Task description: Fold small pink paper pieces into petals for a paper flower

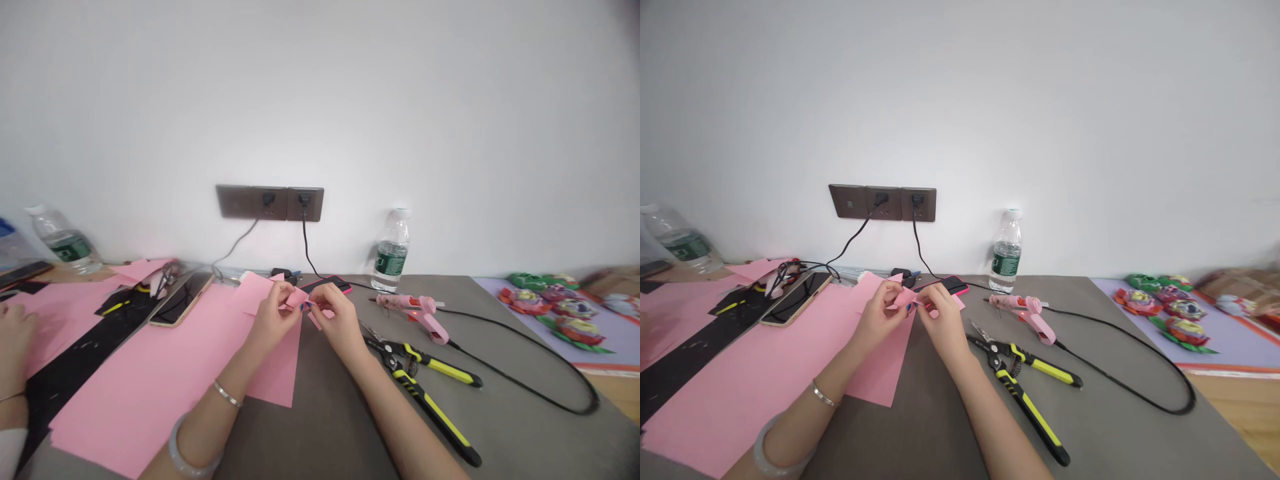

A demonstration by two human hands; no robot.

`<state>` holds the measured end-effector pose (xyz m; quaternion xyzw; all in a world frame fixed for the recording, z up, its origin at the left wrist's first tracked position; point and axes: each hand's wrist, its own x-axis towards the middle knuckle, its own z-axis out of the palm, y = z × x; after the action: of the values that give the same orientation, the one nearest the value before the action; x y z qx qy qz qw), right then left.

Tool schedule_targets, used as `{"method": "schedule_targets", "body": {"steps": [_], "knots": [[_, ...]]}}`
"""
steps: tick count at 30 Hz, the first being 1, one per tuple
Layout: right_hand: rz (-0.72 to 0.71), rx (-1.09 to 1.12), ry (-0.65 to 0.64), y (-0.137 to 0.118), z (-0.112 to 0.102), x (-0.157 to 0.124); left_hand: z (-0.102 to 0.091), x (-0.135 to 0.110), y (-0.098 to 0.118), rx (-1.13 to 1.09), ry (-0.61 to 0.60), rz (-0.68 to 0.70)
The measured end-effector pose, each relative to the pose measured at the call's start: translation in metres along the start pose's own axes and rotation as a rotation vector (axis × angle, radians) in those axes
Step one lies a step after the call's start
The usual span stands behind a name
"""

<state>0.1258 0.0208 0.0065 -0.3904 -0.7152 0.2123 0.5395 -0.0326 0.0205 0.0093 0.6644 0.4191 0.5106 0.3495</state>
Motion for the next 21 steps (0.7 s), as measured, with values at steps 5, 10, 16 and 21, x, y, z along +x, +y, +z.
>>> {"method": "schedule_targets", "body": {"steps": [5,10,16,21], "knots": [[-0.08,-0.056,0.03,-0.002,0.001,-0.001,0.007,-0.001,-0.005,-0.129,0.031,-0.082],[-0.181,-0.144,0.047,-0.003,0.001,-0.003,0.012,-0.002,-0.001,-0.302,-0.04,-0.191],[-0.26,-0.114,0.022,-0.004,-0.002,-0.003,0.009,0.0,0.002,-0.369,0.009,-0.247],[-0.316,-0.111,-0.012,0.001,-0.006,0.0,0.006,0.003,0.004,-0.441,0.029,-0.325]]}}
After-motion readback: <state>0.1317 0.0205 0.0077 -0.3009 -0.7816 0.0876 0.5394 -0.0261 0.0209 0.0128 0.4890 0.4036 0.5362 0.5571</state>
